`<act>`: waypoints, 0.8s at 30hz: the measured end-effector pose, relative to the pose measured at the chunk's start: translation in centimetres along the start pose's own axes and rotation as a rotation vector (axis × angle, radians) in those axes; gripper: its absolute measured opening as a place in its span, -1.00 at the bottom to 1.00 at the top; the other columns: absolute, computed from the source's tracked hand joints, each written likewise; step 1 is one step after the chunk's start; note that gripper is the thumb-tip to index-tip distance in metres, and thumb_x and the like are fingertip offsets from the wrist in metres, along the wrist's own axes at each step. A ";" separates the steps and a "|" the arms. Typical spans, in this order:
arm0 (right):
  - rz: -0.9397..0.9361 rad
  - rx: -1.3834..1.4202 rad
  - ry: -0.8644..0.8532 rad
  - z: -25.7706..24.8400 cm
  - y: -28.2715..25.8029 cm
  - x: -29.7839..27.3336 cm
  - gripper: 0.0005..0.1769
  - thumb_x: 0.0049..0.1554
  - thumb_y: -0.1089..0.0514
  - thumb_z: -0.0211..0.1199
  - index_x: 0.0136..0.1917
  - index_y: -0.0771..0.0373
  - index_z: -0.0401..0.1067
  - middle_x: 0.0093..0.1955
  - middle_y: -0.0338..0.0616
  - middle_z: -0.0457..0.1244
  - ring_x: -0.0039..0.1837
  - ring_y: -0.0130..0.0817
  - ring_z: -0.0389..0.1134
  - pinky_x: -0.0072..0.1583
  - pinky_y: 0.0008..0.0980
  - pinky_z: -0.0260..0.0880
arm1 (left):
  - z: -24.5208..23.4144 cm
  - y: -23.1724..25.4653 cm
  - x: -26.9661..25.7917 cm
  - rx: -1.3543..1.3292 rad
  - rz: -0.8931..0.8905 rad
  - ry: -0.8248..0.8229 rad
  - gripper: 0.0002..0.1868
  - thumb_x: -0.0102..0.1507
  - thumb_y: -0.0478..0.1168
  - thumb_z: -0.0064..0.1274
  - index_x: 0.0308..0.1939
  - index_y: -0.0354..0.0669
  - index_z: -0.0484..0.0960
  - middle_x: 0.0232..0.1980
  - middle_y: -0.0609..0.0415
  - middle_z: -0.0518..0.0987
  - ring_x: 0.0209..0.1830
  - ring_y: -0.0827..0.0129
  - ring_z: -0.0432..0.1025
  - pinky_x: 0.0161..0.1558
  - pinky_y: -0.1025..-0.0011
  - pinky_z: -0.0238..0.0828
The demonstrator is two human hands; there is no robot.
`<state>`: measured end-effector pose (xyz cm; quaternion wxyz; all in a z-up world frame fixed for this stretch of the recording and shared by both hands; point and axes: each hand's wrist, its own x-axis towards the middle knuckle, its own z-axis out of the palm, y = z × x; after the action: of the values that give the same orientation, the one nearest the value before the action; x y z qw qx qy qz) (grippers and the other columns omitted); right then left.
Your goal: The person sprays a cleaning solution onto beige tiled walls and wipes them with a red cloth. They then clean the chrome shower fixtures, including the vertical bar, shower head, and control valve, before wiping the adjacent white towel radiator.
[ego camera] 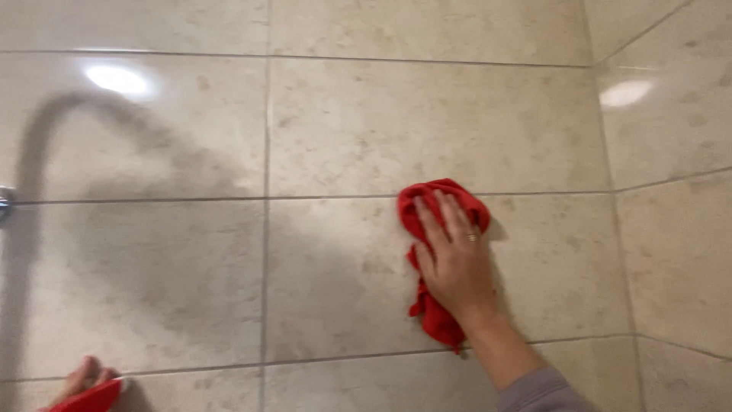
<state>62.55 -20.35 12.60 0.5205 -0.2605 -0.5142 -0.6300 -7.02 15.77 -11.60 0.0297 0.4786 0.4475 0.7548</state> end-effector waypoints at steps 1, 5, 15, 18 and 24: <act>-0.029 -0.018 0.064 -0.2 2.0 -0.6 -0.38 0.24 -0.01 0.10 0.56 0.03 0.30 0.54 0.10 0.15 0.52 0.06 0.19 0.35 -0.04 0.27 | -0.3 0.6 0.1 -0.237 -0.022 -0.075 -0.62 0.46 0.22 -0.05 0.21 0.23 0.30 0.25 0.13 0.27 0.23 0.35 0.16 0.36 0.22 -0.28; 0.034 -0.013 0.063 -1.4 9.1 -3.2 -0.38 0.23 0.04 0.17 0.54 0.14 0.33 0.46 0.27 0.18 0.48 0.24 0.21 0.42 0.06 0.22 | -0.9 1.8 -0.2 -0.951 -0.095 -0.300 -0.39 0.83 0.25 -0.23 -0.27 0.16 0.24 -0.27 0.39 0.28 -0.31 0.81 0.24 0.14 0.67 0.07; 0.378 -0.038 0.118 -4.7 16.1 -8.9 -0.45 0.36 0.11 0.10 0.56 0.33 0.31 0.48 0.47 0.11 0.47 0.42 0.15 0.45 0.20 0.10 | 3.3 0.9 -1.3 -0.403 0.039 -0.225 -0.51 0.65 0.14 -0.13 -0.29 0.02 0.30 -0.31 0.22 0.33 -0.35 0.52 0.29 -0.02 0.45 0.13; 0.629 0.022 0.085 -5.0 15.1 -10.2 -0.44 0.41 0.08 0.02 0.62 0.25 0.22 0.58 0.40 0.02 0.55 0.37 0.03 0.51 0.22 -0.04 | 3.6 0.2 -1.3 -0.236 0.082 -0.209 -0.54 0.60 0.11 -0.10 -0.30 -0.03 0.31 -0.33 0.16 0.35 -0.36 0.43 0.30 -0.07 0.38 0.15; 0.810 -0.079 0.125 -3.5 10.0 -12.2 -0.42 0.38 0.08 0.04 0.62 0.26 0.20 0.58 0.44 -0.01 0.57 0.36 -0.02 0.51 0.19 -0.08 | 1.6 -1.3 0.2 0.101 0.182 -0.166 -0.60 0.49 0.03 -0.05 -0.32 -0.13 0.35 -0.35 0.05 0.37 -0.38 0.24 0.31 -0.16 0.23 0.17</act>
<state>76.49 -18.10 4.66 0.7463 -0.4226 -0.3129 -0.4081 -6.38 17.71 -12.15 -0.0260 0.5787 0.4358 0.6888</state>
